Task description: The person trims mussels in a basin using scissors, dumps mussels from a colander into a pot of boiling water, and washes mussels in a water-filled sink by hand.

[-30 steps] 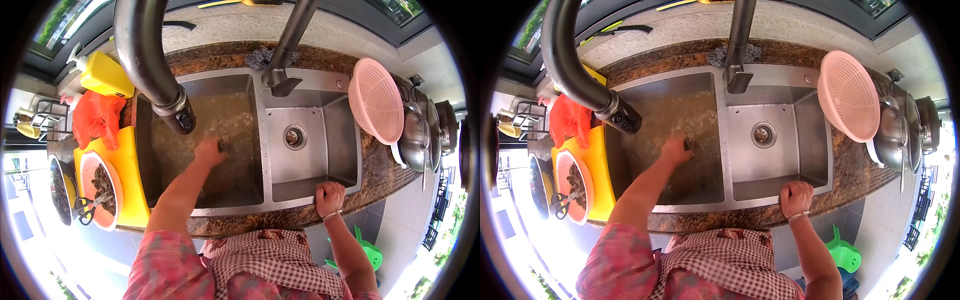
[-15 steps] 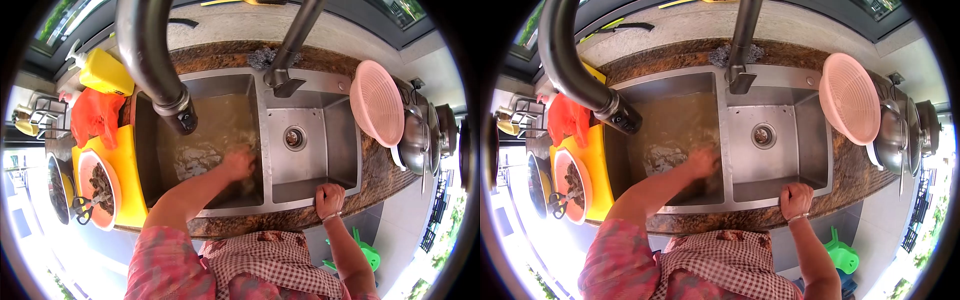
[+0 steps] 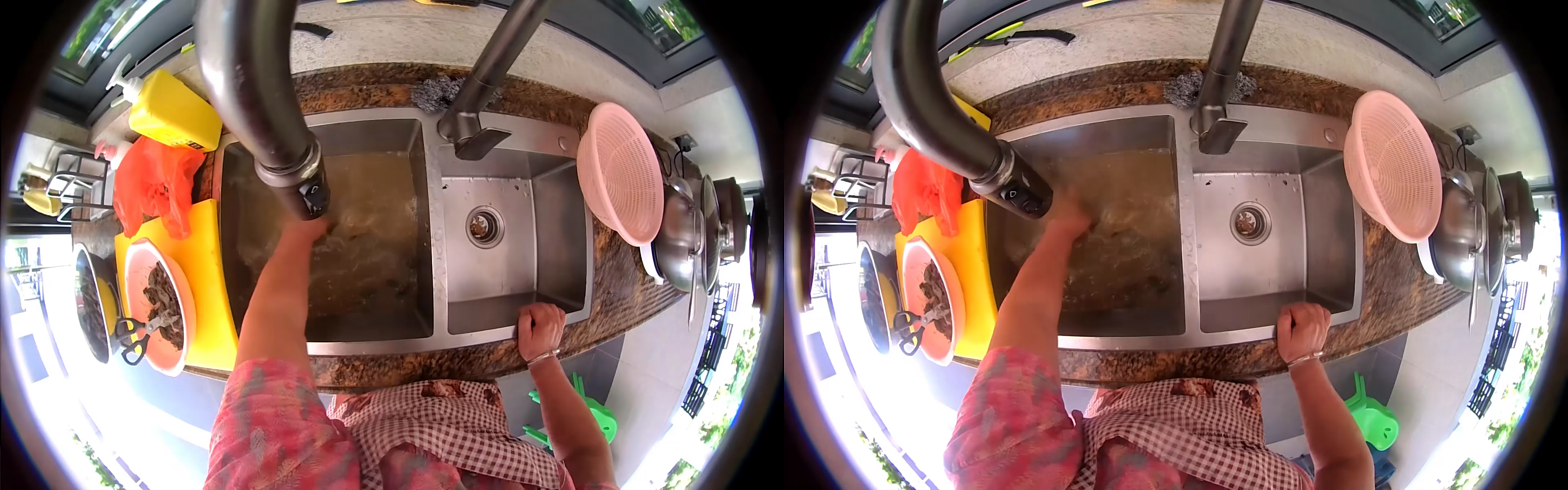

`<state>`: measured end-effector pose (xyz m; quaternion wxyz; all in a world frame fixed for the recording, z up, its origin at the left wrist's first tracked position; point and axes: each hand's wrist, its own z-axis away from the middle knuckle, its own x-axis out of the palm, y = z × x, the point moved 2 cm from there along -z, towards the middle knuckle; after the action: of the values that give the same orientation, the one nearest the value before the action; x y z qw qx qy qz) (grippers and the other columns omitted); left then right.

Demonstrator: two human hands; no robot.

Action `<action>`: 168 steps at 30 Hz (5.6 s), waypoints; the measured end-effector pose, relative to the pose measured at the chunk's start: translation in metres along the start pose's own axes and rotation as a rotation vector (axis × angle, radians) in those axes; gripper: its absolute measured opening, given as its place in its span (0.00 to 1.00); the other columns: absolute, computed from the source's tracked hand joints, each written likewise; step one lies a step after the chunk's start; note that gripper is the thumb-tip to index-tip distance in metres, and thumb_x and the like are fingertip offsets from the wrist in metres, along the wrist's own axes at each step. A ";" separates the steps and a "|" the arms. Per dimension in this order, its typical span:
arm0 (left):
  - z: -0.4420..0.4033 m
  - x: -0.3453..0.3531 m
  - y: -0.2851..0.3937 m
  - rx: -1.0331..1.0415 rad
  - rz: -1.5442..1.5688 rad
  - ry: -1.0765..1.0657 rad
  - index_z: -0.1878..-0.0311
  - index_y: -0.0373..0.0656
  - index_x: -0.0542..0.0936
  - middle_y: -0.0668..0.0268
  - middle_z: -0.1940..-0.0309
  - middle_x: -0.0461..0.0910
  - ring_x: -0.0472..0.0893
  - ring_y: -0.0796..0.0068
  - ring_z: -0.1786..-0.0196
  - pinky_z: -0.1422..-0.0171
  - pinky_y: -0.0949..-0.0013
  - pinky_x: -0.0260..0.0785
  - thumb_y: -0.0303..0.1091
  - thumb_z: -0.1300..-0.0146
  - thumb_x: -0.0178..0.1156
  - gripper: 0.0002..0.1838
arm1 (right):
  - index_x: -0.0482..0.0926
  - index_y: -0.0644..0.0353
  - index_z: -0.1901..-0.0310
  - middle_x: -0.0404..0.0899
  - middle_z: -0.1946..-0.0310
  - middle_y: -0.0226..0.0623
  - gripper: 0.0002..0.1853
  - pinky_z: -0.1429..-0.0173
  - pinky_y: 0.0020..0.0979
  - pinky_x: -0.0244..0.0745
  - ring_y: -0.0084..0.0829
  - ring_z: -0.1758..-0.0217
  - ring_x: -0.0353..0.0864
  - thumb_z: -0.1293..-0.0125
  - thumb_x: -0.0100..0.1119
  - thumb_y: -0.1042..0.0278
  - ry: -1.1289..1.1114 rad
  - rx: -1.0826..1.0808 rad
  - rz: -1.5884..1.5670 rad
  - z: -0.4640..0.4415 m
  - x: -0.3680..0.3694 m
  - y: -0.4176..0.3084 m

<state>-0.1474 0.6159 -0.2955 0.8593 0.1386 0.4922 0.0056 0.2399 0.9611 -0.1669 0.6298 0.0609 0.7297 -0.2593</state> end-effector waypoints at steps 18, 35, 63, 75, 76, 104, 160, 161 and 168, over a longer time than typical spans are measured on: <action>0.113 0.058 0.069 0.297 0.072 -0.445 0.33 0.38 0.71 0.40 0.49 0.82 0.81 0.44 0.43 0.37 0.53 0.73 0.54 0.38 0.64 0.37 | 0.83 0.56 0.71 0.83 0.68 0.38 0.07 0.43 0.45 0.68 0.45 0.58 0.79 0.40 0.59 0.65 -0.005 0.036 -0.017 -0.001 -0.002 0.002; 0.107 0.070 0.087 0.542 -0.277 -0.305 0.33 0.54 0.75 0.43 0.25 0.55 0.69 0.42 0.30 0.29 0.52 0.68 0.58 0.41 0.67 0.35 | 0.83 0.55 0.72 0.83 0.68 0.38 0.08 0.44 0.45 0.68 0.45 0.58 0.79 0.39 0.58 0.64 -0.011 0.032 -0.027 -0.001 -0.001 0.000; 0.068 0.049 0.073 0.193 0.225 -0.140 0.43 0.48 0.81 0.41 0.45 0.80 0.79 0.40 0.41 0.35 0.50 0.70 0.57 0.30 0.54 0.24 | 0.83 0.55 0.71 0.83 0.69 0.37 0.08 0.44 0.46 0.67 0.45 0.58 0.79 0.39 0.58 0.64 -0.005 0.027 -0.021 -0.001 -0.003 0.000; 0.066 0.071 0.078 0.316 -0.265 -0.138 0.25 0.48 0.67 0.45 0.26 0.62 0.56 0.39 0.22 0.21 0.51 0.56 0.62 0.42 0.65 0.46 | 0.84 0.56 0.70 0.83 0.68 0.39 0.09 0.43 0.45 0.68 0.46 0.57 0.80 0.38 0.58 0.63 -0.002 0.040 -0.018 0.002 -0.001 0.005; 0.080 0.064 0.081 0.360 -0.266 -0.189 0.26 0.48 0.67 0.44 0.28 0.65 0.57 0.40 0.23 0.22 0.52 0.59 0.58 0.43 0.67 0.44 | 0.84 0.57 0.70 0.83 0.68 0.39 0.09 0.43 0.45 0.68 0.46 0.57 0.80 0.38 0.58 0.63 -0.002 0.038 -0.010 0.001 0.000 0.005; 0.284 -0.022 -0.051 0.518 -0.218 0.410 0.30 0.41 0.73 0.49 0.31 0.72 0.68 0.44 0.27 0.25 0.47 0.59 0.67 0.30 0.49 0.40 | 0.56 0.57 0.22 0.48 0.20 0.53 0.58 0.21 0.67 0.36 0.57 0.17 0.44 0.45 0.60 0.22 -0.273 -0.212 0.161 0.045 -0.022 0.031; 0.058 0.045 -0.014 -0.266 0.635 -0.249 0.35 0.42 0.77 0.43 0.41 0.77 0.77 0.49 0.36 0.30 0.54 0.68 0.63 0.34 0.55 0.36 | 0.81 0.61 0.44 0.84 0.51 0.50 0.26 0.33 0.37 0.73 0.46 0.44 0.81 0.29 0.52 0.45 -0.503 0.595 -0.770 -0.105 0.320 -0.251; 0.062 0.048 -0.005 -0.198 0.590 -0.188 0.36 0.42 0.78 0.44 0.43 0.79 0.79 0.49 0.37 0.31 0.54 0.69 0.63 0.32 0.53 0.35 | 0.81 0.61 0.45 0.83 0.50 0.50 0.26 0.33 0.39 0.72 0.46 0.43 0.81 0.29 0.52 0.45 -0.543 0.767 -1.064 -0.101 0.320 -0.251; 0.085 0.000 0.047 0.221 0.391 0.060 0.37 0.45 0.77 0.47 0.41 0.78 0.78 0.45 0.39 0.30 0.50 0.66 0.61 0.28 0.49 0.30 | 0.79 0.59 0.49 0.82 0.54 0.40 0.19 0.52 0.35 0.77 0.34 0.56 0.82 0.28 0.54 0.52 -0.648 0.854 -1.675 -0.112 0.297 -0.252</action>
<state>-0.0693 0.6411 -0.2435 0.8066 0.3242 0.4788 0.1223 -0.0239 0.7255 -0.3654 0.3374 -0.3263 0.1753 -0.8654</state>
